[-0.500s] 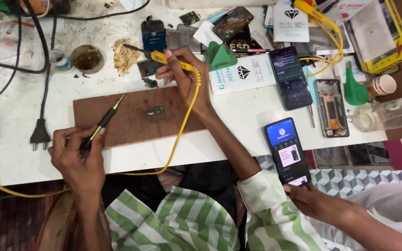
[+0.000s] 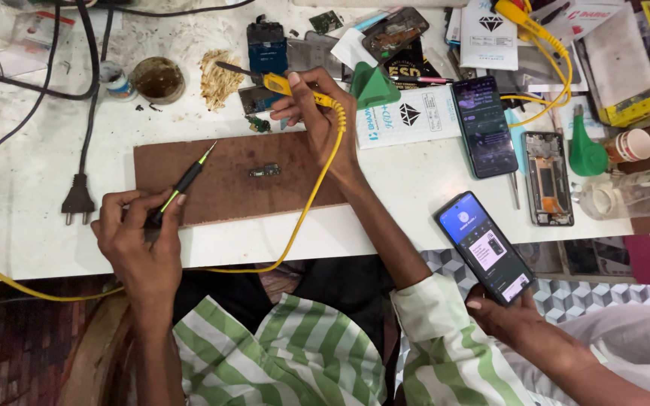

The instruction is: The person uses a soldering iron and a small screwdriver to work on a small electronic component placed on a brown mat. They repeatedly apply heat and manipulate the component while seated at a cluttered workbench.

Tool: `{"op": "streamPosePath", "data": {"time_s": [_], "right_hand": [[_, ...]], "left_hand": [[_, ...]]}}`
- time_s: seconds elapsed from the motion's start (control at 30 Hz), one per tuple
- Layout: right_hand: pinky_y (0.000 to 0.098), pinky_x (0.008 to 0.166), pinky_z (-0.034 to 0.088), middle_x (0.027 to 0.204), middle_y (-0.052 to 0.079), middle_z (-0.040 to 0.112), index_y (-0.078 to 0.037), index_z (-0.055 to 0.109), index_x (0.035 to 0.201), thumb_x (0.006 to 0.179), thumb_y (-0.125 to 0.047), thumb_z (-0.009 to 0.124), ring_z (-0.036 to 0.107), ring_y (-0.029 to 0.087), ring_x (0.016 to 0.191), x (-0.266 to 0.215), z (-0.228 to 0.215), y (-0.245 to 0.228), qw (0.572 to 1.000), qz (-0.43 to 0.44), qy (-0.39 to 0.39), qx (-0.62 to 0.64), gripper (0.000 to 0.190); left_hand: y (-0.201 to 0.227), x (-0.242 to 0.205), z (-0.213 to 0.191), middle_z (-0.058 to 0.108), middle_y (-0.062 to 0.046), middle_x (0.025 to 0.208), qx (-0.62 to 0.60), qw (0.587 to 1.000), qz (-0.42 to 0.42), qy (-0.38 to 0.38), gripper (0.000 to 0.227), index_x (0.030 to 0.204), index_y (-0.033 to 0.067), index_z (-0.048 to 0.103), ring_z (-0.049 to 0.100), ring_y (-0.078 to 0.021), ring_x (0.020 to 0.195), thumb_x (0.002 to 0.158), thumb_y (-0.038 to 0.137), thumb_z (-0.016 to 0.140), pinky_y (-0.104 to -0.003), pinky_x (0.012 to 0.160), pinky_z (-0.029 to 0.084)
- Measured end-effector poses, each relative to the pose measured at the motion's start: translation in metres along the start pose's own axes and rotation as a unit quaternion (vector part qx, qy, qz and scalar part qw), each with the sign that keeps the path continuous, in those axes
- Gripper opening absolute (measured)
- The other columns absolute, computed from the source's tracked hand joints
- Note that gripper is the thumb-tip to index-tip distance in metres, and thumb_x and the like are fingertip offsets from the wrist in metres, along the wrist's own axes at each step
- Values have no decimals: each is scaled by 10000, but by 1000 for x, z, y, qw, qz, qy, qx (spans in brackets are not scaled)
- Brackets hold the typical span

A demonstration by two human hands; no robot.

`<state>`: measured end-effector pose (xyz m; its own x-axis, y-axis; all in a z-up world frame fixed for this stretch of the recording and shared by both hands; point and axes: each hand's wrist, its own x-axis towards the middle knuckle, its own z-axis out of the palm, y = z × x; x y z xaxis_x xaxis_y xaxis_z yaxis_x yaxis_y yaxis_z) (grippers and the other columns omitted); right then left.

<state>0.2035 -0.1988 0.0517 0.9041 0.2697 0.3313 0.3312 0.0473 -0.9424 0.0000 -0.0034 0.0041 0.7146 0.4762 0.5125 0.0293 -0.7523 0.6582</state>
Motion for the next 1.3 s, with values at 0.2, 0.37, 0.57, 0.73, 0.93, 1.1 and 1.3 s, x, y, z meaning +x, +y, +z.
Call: {"op": "streamPosePath", "data": {"time_s": [0.2, 0.37, 0.57, 0.73, 0.93, 1.1, 1.3], "right_hand": [[247, 647, 572, 850, 139, 775, 9, 642, 1061, 1079, -290, 556, 782, 162, 769, 0, 2, -1, 1000, 11, 23, 4, 312], [253, 650, 567, 854, 139, 774, 4, 649, 1062, 1083, -285, 555, 776, 164, 772, 0, 1, 2, 1000, 11, 27, -8, 305], [264, 680, 604, 864, 138, 768, -2, 651, 1127, 1061, -268, 540, 775, 164, 796, -4, 3, 0, 1000, -3, 28, 2, 296], [279, 675, 580, 866, 166, 765, 27, 637, 1081, 1067, -282, 555, 772, 206, 795, -4, 2, 1, 999, 18, 42, 8, 319], [283, 664, 580, 867, 166, 764, 28, 642, 1076, 1074, -289, 530, 770, 204, 796, 1, -1, 12, 1000, 1, 20, -2, 337], [288, 654, 576, 834, 172, 759, 53, 643, 1052, 1075, -236, 500, 756, 214, 752, 2, -5, 16, 999, 3, 30, -23, 324], [303, 637, 585, 801, 192, 714, 79, 617, 998, 1072, -199, 442, 755, 229, 700, -6, -12, 11, 999, -14, 9, -30, 337]], "left_hand": [[5, 2, -5, 627, -77, 1111, -7, 1000, -1, -6, 154, 1076, 59, 764, 559, -256, 1058, 1044, 194, 831, -404, 1009, 401], [4, 0, -4, 622, -91, 1126, -7, 1000, -20, -16, 152, 1097, 70, 777, 555, -279, 1101, 1021, 196, 816, -413, 986, 399], [4, 3, -7, 598, -137, 1173, 21, 1000, -6, -16, 243, 1129, 53, 741, 577, -332, 1096, 933, 185, 800, -451, 947, 424], [14, 9, -6, 573, -153, 1179, 3, 999, -36, 24, 354, 1150, 63, 710, 568, -364, 1054, 858, 238, 805, -460, 885, 432], [15, 12, -9, 581, -137, 1155, -5, 999, -42, 10, 383, 1140, 61, 699, 588, -347, 1026, 831, 256, 810, -463, 854, 427], [18, 15, -13, 595, -88, 1125, -23, 999, -37, -6, 272, 1079, 94, 729, 621, -293, 1020, 858, 239, 794, -450, 843, 429], [22, 19, -19, 540, -152, 1144, -35, 997, -64, -4, 294, 1050, 71, 729, 561, -339, 971, 813, 228, 804, -455, 831, 447]]}}
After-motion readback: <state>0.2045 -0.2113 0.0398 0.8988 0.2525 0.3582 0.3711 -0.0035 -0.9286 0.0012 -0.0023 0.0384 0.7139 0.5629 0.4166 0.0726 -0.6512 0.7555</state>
